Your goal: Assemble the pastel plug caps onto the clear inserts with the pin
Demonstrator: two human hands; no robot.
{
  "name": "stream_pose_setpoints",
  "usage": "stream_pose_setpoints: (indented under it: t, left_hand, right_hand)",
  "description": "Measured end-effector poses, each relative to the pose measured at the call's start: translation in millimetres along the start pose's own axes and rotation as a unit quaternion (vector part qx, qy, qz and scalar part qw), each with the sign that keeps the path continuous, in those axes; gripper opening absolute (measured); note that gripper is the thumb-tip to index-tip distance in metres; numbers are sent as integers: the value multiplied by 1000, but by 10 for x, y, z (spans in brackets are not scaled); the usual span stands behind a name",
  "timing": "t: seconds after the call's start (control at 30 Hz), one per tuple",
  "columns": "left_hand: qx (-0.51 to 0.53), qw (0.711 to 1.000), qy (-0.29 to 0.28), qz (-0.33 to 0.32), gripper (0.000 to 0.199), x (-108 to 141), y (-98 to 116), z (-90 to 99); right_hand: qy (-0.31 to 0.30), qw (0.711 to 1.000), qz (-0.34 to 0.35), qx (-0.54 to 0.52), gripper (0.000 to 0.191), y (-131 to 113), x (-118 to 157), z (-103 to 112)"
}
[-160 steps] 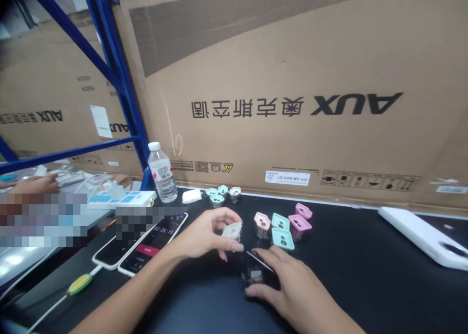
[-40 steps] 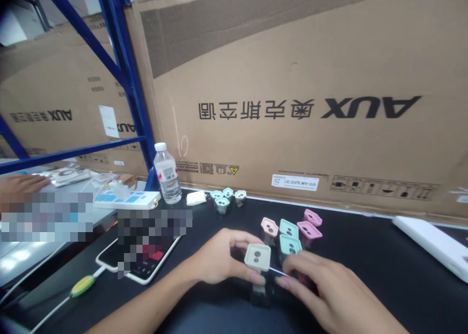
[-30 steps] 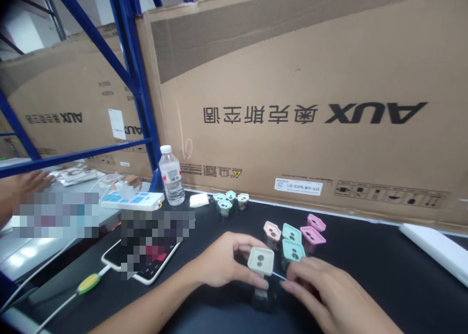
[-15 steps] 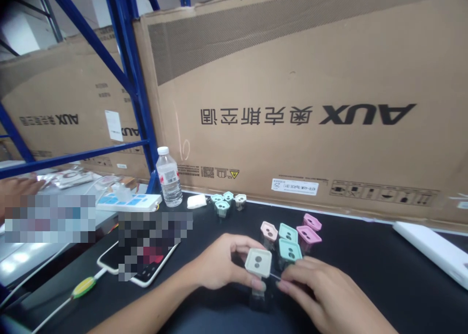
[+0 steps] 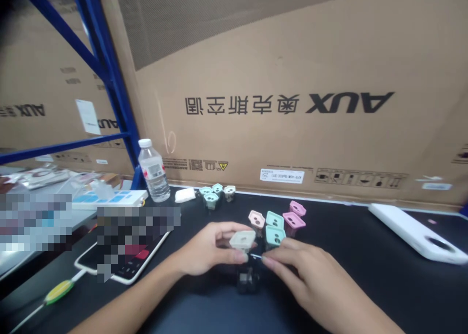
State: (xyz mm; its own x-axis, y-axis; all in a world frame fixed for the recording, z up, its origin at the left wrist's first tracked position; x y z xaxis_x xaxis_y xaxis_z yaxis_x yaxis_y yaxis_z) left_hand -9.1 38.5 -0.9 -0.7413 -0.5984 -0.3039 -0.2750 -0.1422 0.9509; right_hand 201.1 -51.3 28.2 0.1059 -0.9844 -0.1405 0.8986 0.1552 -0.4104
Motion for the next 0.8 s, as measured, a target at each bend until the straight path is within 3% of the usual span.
stream_pose_setpoints:
  t: [0.23, 0.43, 0.8]
  left_hand:
    - [0, 1000, -12, 28, 48, -11, -9, 36]
    - [-2, 999, -22, 36, 46, -6, -3, 39]
    - [-2, 999, -39, 12, 43, -9, -5, 40]
  right_hand:
    - [-12, 1000, 7, -8, 31, -6, 3, 8]
    - [-63, 998, 21, -3, 30, 1, 34, -4]
    - [-44, 998, -29, -41, 31, -33, 64, -78]
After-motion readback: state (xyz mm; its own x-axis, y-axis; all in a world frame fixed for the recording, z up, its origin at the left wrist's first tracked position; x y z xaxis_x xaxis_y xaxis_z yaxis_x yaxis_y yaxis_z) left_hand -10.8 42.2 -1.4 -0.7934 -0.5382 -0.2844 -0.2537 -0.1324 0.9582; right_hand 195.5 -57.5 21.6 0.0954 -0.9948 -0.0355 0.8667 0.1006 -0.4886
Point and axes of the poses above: each hand's wrist, its own x-axis away from the middle knuckle, its own z-axis out of the back of the hand, y = z × x, the point moved 1 cm from there along -x, towards the middle knuckle, and after that the axes turned 12 degrees about -z, right-handed, at the moved point
